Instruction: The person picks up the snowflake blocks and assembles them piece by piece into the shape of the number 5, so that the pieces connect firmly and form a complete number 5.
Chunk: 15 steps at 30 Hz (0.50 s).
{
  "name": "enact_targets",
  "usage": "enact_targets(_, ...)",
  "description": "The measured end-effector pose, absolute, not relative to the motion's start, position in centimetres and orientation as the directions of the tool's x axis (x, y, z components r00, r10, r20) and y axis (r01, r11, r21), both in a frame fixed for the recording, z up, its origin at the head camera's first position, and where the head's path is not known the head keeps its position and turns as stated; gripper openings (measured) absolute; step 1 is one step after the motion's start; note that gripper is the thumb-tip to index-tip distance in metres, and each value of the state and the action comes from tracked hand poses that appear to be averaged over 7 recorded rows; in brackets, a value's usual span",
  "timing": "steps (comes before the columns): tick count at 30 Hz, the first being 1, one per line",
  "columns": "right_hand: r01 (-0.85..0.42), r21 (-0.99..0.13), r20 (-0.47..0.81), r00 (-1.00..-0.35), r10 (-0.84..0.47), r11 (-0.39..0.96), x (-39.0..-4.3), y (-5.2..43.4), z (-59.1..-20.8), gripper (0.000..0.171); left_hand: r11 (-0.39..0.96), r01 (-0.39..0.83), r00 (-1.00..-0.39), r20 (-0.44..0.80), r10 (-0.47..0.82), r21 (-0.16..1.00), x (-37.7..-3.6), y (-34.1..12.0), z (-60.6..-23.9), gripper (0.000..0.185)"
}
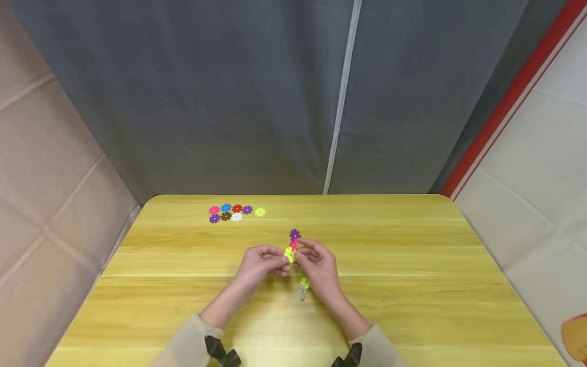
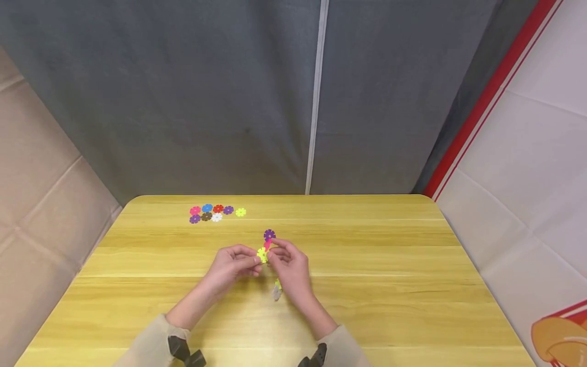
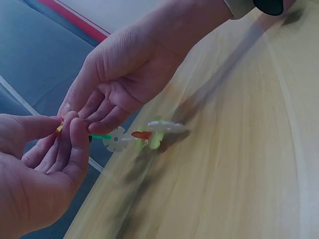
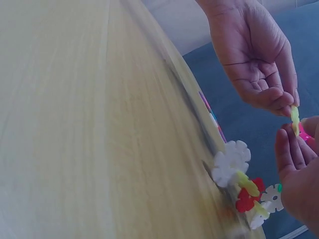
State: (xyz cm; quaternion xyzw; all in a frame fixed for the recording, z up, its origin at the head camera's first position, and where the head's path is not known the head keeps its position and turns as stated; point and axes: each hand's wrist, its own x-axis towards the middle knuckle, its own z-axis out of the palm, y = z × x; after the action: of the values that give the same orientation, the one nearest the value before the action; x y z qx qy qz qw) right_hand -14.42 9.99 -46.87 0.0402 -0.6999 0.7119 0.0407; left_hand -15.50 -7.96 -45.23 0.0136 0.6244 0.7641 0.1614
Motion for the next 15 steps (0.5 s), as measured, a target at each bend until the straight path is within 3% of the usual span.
enact_targets(8, -0.075, -0.996, 0.076, -0.997, -0.012, -0.037, -14.7, 10.2, -46.9, 0.035, -0.137, -0.217, -0.945, -0.173, 0.276, 0.967, -15.5, -8.0, -45.4, 0.016)
enact_targets(15, -0.022, -0.998, 0.024, -0.999, -0.023, -0.056, -14.9, 10.6, -47.2, 0.033, 0.060, -0.026, -0.975, -0.039, 0.218, 0.998, -17.2, -11.2, -45.9, 0.031)
